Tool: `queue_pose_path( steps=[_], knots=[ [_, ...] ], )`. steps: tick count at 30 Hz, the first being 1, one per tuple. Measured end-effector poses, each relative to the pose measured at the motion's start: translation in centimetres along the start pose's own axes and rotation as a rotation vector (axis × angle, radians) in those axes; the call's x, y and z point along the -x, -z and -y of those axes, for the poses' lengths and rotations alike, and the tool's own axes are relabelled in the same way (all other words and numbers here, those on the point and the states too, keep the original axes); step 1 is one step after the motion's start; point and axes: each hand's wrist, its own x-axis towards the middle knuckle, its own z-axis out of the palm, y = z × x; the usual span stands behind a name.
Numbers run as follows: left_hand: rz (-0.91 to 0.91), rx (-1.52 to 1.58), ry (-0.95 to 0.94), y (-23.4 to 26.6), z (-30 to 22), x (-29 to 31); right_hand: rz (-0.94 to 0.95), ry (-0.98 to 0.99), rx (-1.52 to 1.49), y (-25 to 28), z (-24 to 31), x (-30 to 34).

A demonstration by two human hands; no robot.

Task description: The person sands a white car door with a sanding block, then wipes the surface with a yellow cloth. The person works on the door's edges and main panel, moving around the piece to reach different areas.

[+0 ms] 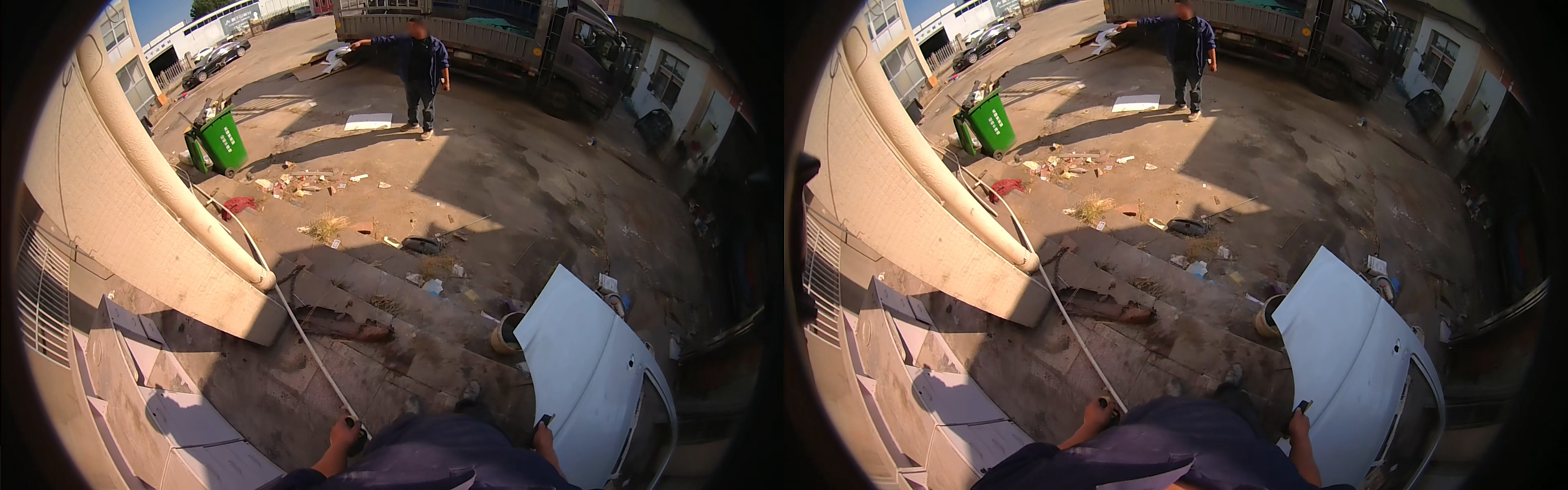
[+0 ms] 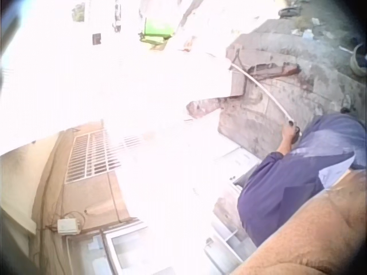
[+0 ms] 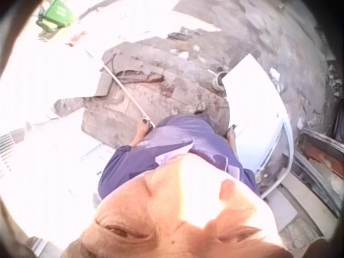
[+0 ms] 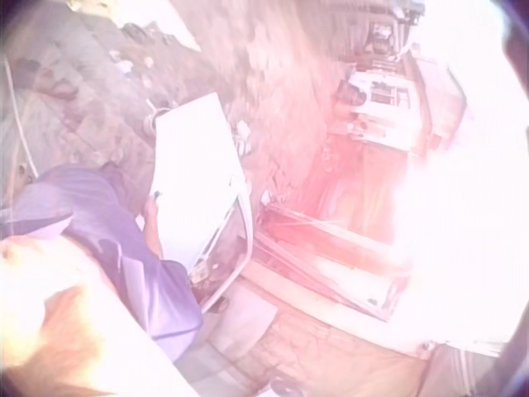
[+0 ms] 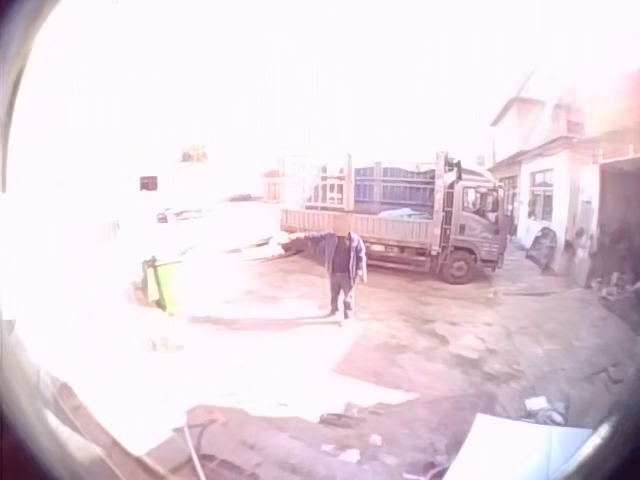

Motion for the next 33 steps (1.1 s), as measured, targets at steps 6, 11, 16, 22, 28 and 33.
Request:
queue_pose_path(
  steps=[6,11,16,22,28,33],
  knots=[
    [0.022,0.083,0.080,-1.0,2.6,-0.3,0.019,0.041,-0.198,-1.5,-1.5,-8.0],
    [0.113,-0.025,0.247,0.3,5.0,2.8,0.192,-0.082,-0.435,-1.6,4.9,-4.6],
    [0.026,0.034,0.275,-1.5,5.0,4.9,0.256,-0.089,-0.200,1.0,8.9,-4.9],
    [0.076,0.103,0.358,-3.1,2.4,6.9,0.304,-0.037,-0.338,1.0,13.9,-11.5],
    [-0.039,0.005,0.279,2.0,-2.3,2.1,0.382,-0.016,-0.518,-0.4,20.0,-12.1],
    [-0.236,0.191,-0.003,14.6,-16.7,-7.0,0.425,-0.039,-0.551,-0.8,23.9,-12.4]
  ],
)
